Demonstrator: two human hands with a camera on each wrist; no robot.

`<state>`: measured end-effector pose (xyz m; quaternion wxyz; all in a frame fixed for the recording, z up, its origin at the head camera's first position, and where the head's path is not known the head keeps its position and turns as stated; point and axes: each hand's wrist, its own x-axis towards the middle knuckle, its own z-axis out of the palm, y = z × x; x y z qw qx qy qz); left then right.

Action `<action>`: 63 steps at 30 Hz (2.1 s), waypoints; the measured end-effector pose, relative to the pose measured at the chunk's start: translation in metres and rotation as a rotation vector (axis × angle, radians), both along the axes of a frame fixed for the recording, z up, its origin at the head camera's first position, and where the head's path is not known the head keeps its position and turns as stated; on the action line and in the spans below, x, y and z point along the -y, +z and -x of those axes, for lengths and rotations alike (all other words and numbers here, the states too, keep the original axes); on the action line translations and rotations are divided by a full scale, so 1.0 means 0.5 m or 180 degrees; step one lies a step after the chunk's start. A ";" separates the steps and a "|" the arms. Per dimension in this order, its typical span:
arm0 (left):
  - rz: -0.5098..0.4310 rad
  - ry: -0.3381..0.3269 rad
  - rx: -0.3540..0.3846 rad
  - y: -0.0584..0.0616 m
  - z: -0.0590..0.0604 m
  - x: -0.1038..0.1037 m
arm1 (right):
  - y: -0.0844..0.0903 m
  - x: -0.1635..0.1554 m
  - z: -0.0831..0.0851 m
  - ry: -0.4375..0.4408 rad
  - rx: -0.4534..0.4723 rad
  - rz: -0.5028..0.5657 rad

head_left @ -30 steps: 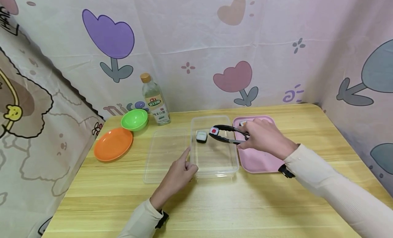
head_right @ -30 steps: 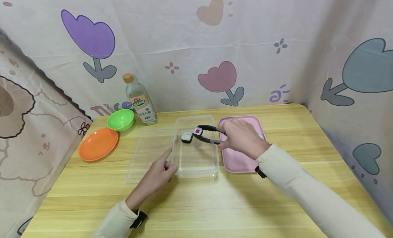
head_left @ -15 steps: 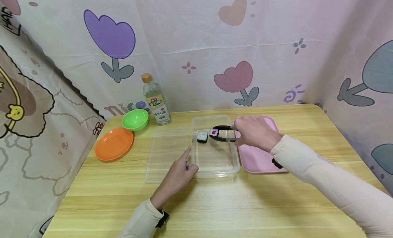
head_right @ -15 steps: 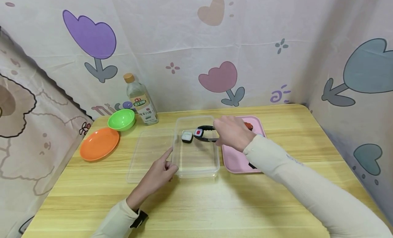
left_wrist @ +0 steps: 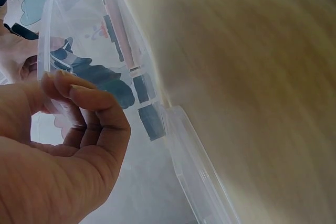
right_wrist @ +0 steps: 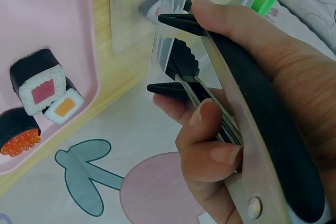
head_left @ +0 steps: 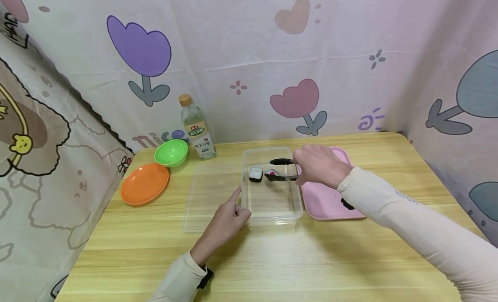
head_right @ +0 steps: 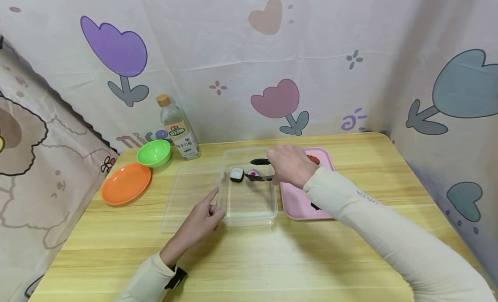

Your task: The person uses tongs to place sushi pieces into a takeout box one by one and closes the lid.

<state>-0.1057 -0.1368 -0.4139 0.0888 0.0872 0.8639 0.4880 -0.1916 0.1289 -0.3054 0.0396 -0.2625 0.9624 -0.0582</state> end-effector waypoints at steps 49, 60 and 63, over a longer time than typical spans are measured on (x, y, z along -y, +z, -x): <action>-0.0003 0.0045 -0.0011 -0.001 -0.002 -0.003 | -0.087 -0.346 -0.129 -0.1442 0.0375 0.0875; 0.0003 0.0030 0.0000 0.002 -0.002 -0.004 | -0.120 -0.369 -0.134 -0.1473 0.0397 0.0831; 0.0000 0.0018 0.0013 0.002 -0.001 -0.003 | -0.123 -0.370 -0.132 -0.1469 0.0391 0.0806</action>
